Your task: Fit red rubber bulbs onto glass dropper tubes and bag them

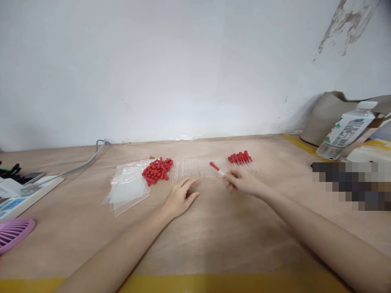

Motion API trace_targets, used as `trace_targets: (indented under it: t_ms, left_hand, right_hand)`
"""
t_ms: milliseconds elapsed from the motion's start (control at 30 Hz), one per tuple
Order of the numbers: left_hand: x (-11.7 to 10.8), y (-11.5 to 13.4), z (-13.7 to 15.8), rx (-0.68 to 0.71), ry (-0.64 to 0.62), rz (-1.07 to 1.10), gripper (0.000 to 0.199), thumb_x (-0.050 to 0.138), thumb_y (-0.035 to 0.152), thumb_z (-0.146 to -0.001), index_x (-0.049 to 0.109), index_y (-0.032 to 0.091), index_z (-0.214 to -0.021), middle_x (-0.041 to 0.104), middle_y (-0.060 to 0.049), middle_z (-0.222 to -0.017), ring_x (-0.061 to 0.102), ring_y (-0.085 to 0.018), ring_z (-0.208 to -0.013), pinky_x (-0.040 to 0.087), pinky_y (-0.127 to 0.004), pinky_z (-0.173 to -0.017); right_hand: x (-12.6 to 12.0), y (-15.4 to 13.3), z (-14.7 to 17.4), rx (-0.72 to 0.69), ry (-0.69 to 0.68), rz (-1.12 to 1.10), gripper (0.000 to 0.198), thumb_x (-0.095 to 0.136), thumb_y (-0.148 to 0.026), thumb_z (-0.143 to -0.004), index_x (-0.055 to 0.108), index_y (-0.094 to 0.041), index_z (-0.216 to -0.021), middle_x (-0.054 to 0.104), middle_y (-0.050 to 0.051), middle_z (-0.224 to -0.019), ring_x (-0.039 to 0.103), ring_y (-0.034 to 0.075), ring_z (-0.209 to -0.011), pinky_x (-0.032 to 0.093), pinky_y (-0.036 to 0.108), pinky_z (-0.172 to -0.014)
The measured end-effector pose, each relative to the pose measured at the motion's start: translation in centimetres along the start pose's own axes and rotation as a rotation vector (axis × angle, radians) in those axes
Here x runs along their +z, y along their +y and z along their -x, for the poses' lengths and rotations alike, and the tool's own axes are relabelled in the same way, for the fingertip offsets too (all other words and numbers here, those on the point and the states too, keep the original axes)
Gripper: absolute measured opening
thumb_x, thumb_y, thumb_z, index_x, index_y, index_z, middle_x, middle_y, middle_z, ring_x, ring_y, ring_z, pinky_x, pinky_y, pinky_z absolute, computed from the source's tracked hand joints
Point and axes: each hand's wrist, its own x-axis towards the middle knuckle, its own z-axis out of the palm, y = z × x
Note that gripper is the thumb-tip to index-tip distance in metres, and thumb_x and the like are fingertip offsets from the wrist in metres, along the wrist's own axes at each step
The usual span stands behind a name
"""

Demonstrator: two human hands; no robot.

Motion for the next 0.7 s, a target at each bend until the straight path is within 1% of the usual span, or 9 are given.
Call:
trace_targets:
  t_ms: [33,67,133,167,233,333,433,700]
  left_hand:
    - [0.0,0.0,0.0,-0.005,-0.022,0.005,0.032,0.053,0.021,-0.081,0.051,0.020,-0.112,0.058,-0.007,-0.101,0.058,-0.015,-0.079,0.049,-0.029,-0.072]
    - [-0.1,0.1,0.0,-0.010,-0.039,0.009,0.028,0.053,0.021,-0.081,0.053,0.019,-0.109,0.058,-0.006,-0.100,0.058,-0.015,-0.078,0.049,-0.029,-0.071]
    - [0.0,0.1,0.0,-0.021,-0.056,0.009,0.025,0.052,0.021,-0.081,0.055,0.019,-0.106,0.059,-0.007,-0.099,0.058,-0.015,-0.077,0.049,-0.029,-0.071]
    - [0.0,0.1,-0.1,-0.024,-0.057,0.005,0.024,0.052,0.022,-0.082,0.056,0.019,-0.105,0.059,-0.007,-0.098,0.058,-0.015,-0.077,0.049,-0.029,-0.071]
    - [0.0,0.1,-0.1,-0.027,-0.055,-0.006,0.023,0.051,0.023,-0.082,0.057,0.018,-0.103,0.059,-0.007,-0.098,0.058,-0.016,-0.079,0.048,-0.030,-0.072]
    - [0.0,0.2,-0.2,-0.018,-0.054,-0.019,0.021,0.051,0.024,-0.082,0.059,0.018,-0.100,0.060,-0.007,-0.095,0.058,-0.017,-0.080,0.048,-0.030,-0.072]
    - [-0.1,0.2,-0.2,-0.010,-0.062,-0.022,0.019,0.050,0.023,-0.083,0.060,0.018,-0.098,0.060,-0.006,-0.091,0.057,-0.015,-0.076,0.048,-0.028,-0.069]
    - [0.0,0.1,-0.2,0.012,-0.071,-0.008,0.014,0.050,0.019,-0.083,0.061,0.017,-0.091,0.060,-0.005,-0.089,0.056,-0.014,-0.076,0.046,-0.027,-0.070]
  right_hand:
    - [-1.2,0.6,-0.7,0.068,0.087,-0.039,0.022,0.043,-0.033,-0.080,0.052,-0.017,-0.068,0.061,0.003,-0.066,0.054,0.011,-0.053,0.038,0.022,-0.051]
    - [-2.3,1.1,-1.3,0.129,0.180,-0.007,0.023,0.046,-0.034,-0.078,0.054,-0.017,-0.065,0.061,0.003,-0.065,0.054,0.012,-0.054,0.038,0.022,-0.050]
    - [-4.0,2.4,-2.5,0.234,0.374,0.181,0.029,0.048,-0.038,-0.074,0.055,-0.017,-0.056,0.058,0.003,-0.056,0.054,0.014,-0.054,0.035,0.023,-0.050]
    - [-4.5,2.9,-3.0,0.261,0.450,0.255,0.030,0.048,-0.040,-0.074,0.055,-0.018,-0.055,0.058,0.003,-0.055,0.054,0.015,-0.056,0.034,0.023,-0.049]
    - [-4.9,4.0,-3.7,0.333,0.537,0.358,0.028,0.048,-0.041,-0.073,0.056,-0.019,-0.057,0.059,0.003,-0.058,0.055,0.017,-0.059,0.033,0.024,-0.050]
    - [-4.3,5.0,-4.1,0.392,0.562,0.430,0.028,0.046,-0.043,-0.073,0.059,-0.021,-0.064,0.061,0.005,-0.067,0.057,0.021,-0.066,0.034,0.026,-0.052]
    - [-3.6,5.4,-4.1,0.402,0.547,0.487,0.030,0.043,-0.046,-0.073,0.059,-0.021,-0.066,0.061,0.005,-0.071,0.057,0.022,-0.071,0.035,0.027,-0.054]
    - [-3.4,4.6,-3.7,0.392,0.467,0.536,0.033,0.045,-0.047,-0.071,0.051,-0.020,-0.053,0.057,0.005,-0.063,0.056,0.021,-0.066,0.035,0.028,-0.055]
